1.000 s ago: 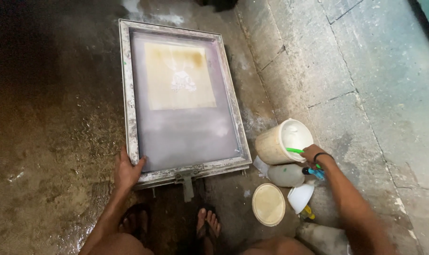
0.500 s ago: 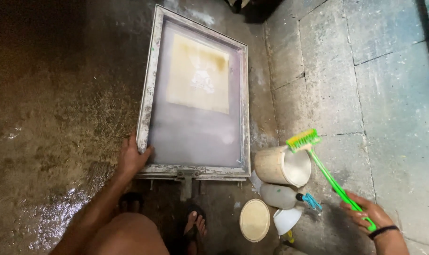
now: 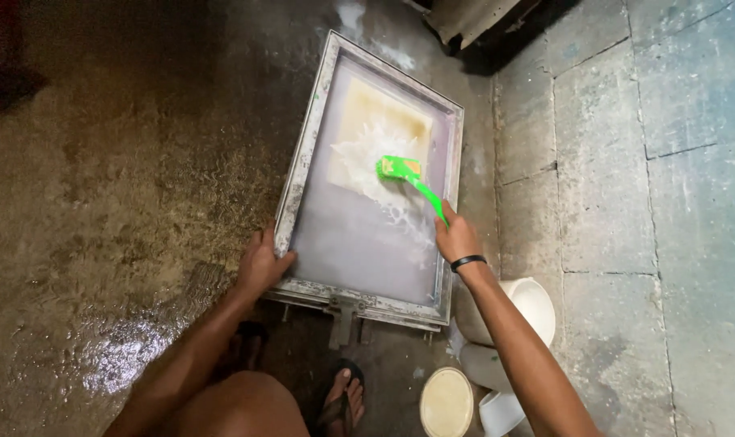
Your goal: Scrubbing screen printing frames with a brush and cleaning solution to remove ink or emulsion.
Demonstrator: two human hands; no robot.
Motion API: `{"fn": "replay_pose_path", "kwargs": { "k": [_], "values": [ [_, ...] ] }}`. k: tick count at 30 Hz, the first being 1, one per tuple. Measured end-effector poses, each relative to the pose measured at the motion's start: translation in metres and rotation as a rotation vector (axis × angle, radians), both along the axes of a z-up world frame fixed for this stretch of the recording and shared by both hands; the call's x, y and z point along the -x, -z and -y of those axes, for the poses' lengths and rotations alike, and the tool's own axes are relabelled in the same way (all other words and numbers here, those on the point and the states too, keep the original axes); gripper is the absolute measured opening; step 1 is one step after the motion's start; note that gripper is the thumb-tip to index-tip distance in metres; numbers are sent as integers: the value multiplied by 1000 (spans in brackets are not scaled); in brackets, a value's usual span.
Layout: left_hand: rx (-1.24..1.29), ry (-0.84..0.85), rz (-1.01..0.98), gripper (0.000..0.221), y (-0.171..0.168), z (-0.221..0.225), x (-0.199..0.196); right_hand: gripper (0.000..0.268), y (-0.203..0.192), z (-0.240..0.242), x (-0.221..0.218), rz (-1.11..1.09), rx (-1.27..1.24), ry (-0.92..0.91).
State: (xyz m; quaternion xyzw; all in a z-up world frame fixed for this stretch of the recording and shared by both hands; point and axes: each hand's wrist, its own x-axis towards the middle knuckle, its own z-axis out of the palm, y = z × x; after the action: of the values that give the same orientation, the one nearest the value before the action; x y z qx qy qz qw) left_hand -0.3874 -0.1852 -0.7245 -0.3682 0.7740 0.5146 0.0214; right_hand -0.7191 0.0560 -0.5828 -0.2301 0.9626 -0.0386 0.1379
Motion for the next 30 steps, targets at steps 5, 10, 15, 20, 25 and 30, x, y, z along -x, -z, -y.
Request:
{"fn": "replay_pose_path", "kwargs": {
  "k": [5, 10, 15, 20, 25, 30],
  "values": [
    [-25, 22, 6, 91, 0, 4, 1, 49, -29, -34, 3, -38, 122, 30],
    [-70, -11, -45, 90, 23, 3, 4, 42, -121, -145, -23, 158, 372, 466],
    [-52, -11, -16, 94, -6, 0, 3, 44, -213, -250, -62, 162, 316, 776],
    [-8, 5, 0, 93, -3, -4, 11, 45, -202, -315, -52, 122, 240, 925],
    [10, -32, 3, 94, -16, -5, 3, 49, -95, -361, 20, 208, -99, 759],
    [16, -51, 43, 100, -10, -7, 8, 52, 35, -407, 91, 91, -371, 515]
  ]
}}
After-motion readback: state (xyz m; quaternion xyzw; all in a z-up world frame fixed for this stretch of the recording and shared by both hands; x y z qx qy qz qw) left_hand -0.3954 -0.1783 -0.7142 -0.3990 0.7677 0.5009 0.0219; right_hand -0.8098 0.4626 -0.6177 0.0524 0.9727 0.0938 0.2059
